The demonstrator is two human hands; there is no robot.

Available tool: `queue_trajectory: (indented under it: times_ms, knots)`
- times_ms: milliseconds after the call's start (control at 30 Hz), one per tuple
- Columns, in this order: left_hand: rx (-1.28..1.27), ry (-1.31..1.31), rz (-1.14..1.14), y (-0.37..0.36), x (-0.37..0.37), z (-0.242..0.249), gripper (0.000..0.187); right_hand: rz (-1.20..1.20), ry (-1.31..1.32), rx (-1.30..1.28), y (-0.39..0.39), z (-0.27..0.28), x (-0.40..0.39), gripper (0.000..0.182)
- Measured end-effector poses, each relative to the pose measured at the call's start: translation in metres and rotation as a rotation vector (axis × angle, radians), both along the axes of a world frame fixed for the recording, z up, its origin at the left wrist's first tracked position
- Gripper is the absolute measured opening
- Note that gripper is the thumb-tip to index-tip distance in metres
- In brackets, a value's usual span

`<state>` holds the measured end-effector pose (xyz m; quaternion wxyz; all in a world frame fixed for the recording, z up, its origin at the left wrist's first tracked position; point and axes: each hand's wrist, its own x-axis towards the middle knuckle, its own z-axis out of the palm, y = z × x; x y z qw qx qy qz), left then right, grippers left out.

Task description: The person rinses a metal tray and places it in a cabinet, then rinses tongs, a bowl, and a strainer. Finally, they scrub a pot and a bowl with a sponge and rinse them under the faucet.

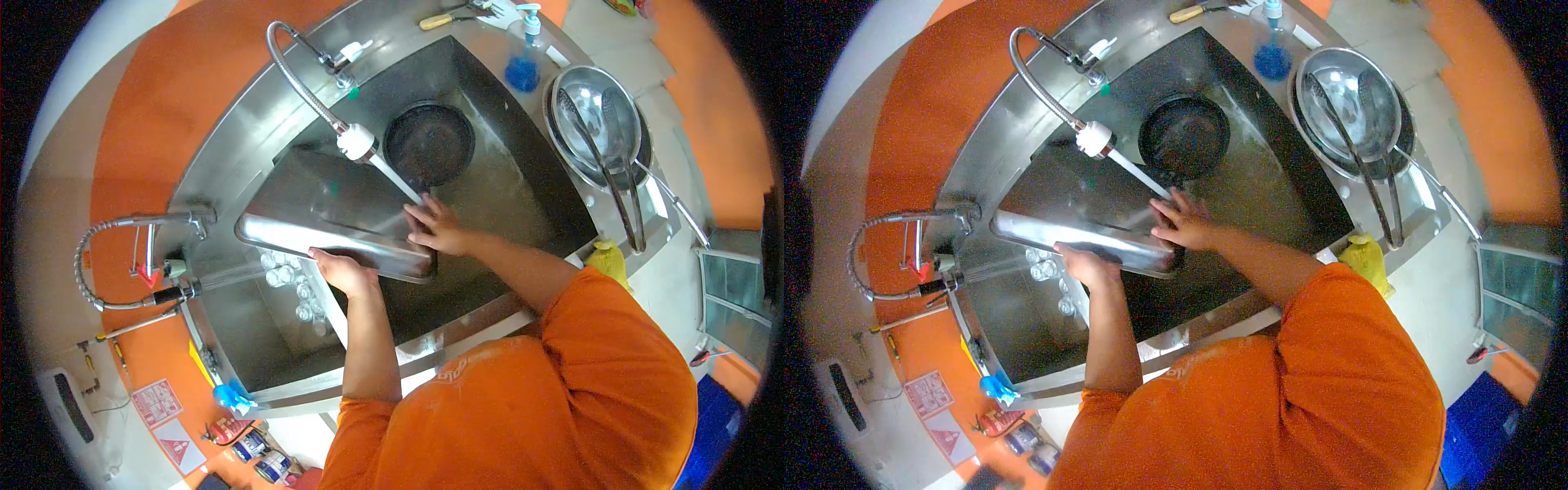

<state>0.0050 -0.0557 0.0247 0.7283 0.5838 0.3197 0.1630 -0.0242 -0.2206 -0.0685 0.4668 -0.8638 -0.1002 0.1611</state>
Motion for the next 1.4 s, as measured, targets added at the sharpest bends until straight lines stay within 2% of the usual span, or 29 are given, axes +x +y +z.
queue_trajectory:
  times_ms: [100, 200, 233, 367, 400, 467, 500, 533, 567, 600, 667, 700, 767, 800, 833, 867, 933, 967, 1000, 1067, 1133, 1167, 1200, 1267, 1333, 1400]
  knots:
    - [-0.081, -0.061, -0.051, -0.008, -0.002, 0.014, 0.058, 0.042, -0.008, 0.005, 0.001, 0.026, -0.006, 0.066]
    - [0.014, 0.010, -0.008, -0.006, -0.003, 0.009, 0.057, -0.077, -0.007, -0.022, -0.002, 0.014, 0.002, 0.065]
    - [-0.002, -0.008, -0.002, -0.006, -0.001, 0.011, 0.057, -0.101, 0.038, -0.103, -0.003, 0.013, 0.004, 0.065]
    - [-0.086, -0.070, -0.024, 0.001, -0.003, 0.004, 0.057, 0.039, -0.070, -0.001, 0.010, 0.043, -0.010, 0.064]
    - [-0.106, -0.091, -0.041, 0.005, -0.003, 0.002, 0.057, 0.032, 0.026, 0.022, 0.008, 0.041, -0.007, 0.065]
    - [-0.098, -0.048, 0.022, -0.013, -0.013, 0.039, 0.057, 0.013, 0.194, 0.064, -0.001, 0.025, 0.014, 0.067]
    - [-0.095, -0.057, -0.006, -0.005, -0.015, 0.036, 0.057, -0.248, 0.050, 0.101, 0.014, -0.038, 0.027, 0.060]
    - [-0.090, -0.061, -0.031, 0.007, -0.018, 0.029, 0.056, -0.178, 0.240, 0.423, 0.001, -0.054, 0.051, 0.045]
    - [-0.098, -0.042, -0.017, 0.014, -0.021, 0.026, 0.056, -0.426, 0.112, 0.452, 0.006, -0.048, 0.054, 0.037]
    - [0.007, -0.091, -0.071, 0.026, -0.026, 0.017, 0.057, -0.670, -0.019, 0.480, 0.012, -0.042, 0.057, 0.031]
    - [0.151, -0.049, 0.047, 0.018, -0.038, 0.040, 0.058, -0.600, -0.033, 0.461, 0.007, -0.040, 0.075, 0.025]
    - [0.151, -0.063, 0.050, 0.029, -0.043, 0.035, 0.058, -0.566, -0.044, 0.449, 0.006, -0.038, 0.085, 0.022]
    - [0.170, -0.106, 0.067, 0.040, -0.055, 0.037, 0.057, -0.368, 0.306, 0.495, 0.006, -0.007, 0.093, 0.018]
    - [0.239, -0.166, 0.005, 0.042, -0.063, 0.040, 0.051, -0.264, 0.478, 0.506, 0.003, 0.018, 0.097, 0.017]
    - [0.322, -0.189, -0.040, 0.047, -0.069, 0.042, 0.048, -0.181, 0.496, 0.392, 0.000, 0.044, 0.101, 0.020]
    - [0.405, -0.211, -0.083, 0.051, -0.075, 0.042, 0.045, -0.204, 0.330, 0.248, -0.001, 0.043, 0.114, 0.024]
    - [0.491, -0.205, -0.011, 0.057, -0.083, 0.043, 0.040, -0.234, -0.008, -0.036, -0.011, 0.037, 0.153, 0.034]
    - [0.465, -0.203, 0.051, 0.079, -0.091, 0.018, 0.038, -0.373, -0.183, -0.018, -0.018, 0.035, 0.173, 0.041]
    - [0.587, -0.212, -0.029, 0.078, -0.094, 0.034, 0.040, -0.507, -0.356, 0.009, -0.022, 0.036, 0.193, 0.048]
    - [0.562, -0.225, 0.026, 0.098, -0.104, 0.015, 0.041, -0.684, -0.457, 0.277, -0.018, 0.042, 0.235, 0.057]
    - [0.495, -0.275, 0.113, 0.099, -0.101, 0.015, 0.032, -0.811, -0.125, 0.757, -0.011, 0.105, 0.244, 0.060]
    - [0.465, -0.282, 0.165, 0.095, -0.098, 0.018, 0.029, -0.821, -0.075, 0.824, -0.011, 0.127, 0.251, 0.060]
    - [0.436, -0.286, 0.216, 0.093, -0.097, 0.022, 0.027, -0.779, -0.098, 0.926, -0.008, 0.122, 0.276, 0.059]
    - [0.464, -0.251, 0.149, 0.096, -0.101, 0.031, 0.028, -0.744, 0.209, 1.100, 0.001, 0.157, 0.297, 0.056]
    - [0.481, -0.244, 0.108, 0.094, -0.101, 0.037, 0.030, -0.679, 0.084, 0.806, 0.004, 0.171, 0.311, 0.054]
    - [0.448, -0.304, 0.201, 0.094, -0.102, 0.029, 0.034, -0.619, -0.014, 0.605, 0.004, 0.175, 0.315, 0.053]
